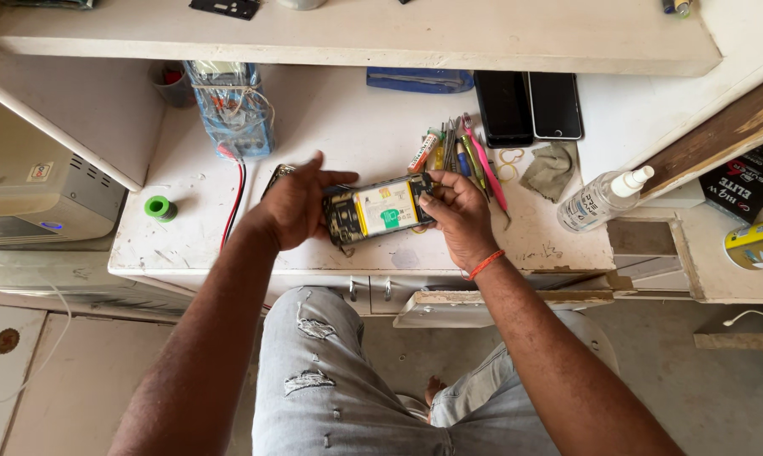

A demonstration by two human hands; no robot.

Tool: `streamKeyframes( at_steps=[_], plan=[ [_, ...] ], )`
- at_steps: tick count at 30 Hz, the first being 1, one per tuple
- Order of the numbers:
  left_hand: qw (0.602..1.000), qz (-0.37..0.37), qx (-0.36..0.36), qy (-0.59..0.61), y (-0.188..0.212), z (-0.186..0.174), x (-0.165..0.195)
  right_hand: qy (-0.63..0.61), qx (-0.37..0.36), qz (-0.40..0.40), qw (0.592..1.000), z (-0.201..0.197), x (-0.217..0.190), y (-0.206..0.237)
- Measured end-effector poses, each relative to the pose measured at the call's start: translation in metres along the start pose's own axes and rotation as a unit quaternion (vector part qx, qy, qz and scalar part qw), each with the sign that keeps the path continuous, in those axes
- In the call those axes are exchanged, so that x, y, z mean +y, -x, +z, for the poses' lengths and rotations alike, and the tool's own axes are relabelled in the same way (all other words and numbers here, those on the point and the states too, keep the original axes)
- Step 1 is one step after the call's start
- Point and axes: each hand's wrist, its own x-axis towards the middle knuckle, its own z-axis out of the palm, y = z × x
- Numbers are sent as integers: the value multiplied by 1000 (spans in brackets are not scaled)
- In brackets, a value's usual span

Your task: The person sits at a repair bench and disassembles a smartphone. They lift and turn the phone, pry off the back cover by hand, set the cover aside, then use a pry tool and screwdriver to work on the internal components and remove the battery from the phone body.

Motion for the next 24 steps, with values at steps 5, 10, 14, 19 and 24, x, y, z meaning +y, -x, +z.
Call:
streamKeyframes(
  at_steps=[5,10,14,19,24],
  plan=[
    [987,102,29,120,-2,-18,-4,-13,-39,33,999,-9,-7,-2],
    [961,166,64,214,-15,-15,-15,-29,-21,63,997,-13,-5,-6],
    [901,357,238,66,-14,6,-37,-44,-2,64,997,-15,-3,-5],
    [661,471,401,-424,16,31,-77,-67,18,46,997,-17,0,-4],
    [577,420,382,-587,24,28,-81,-80,28,31,996,-18,5,-6]
  ],
)
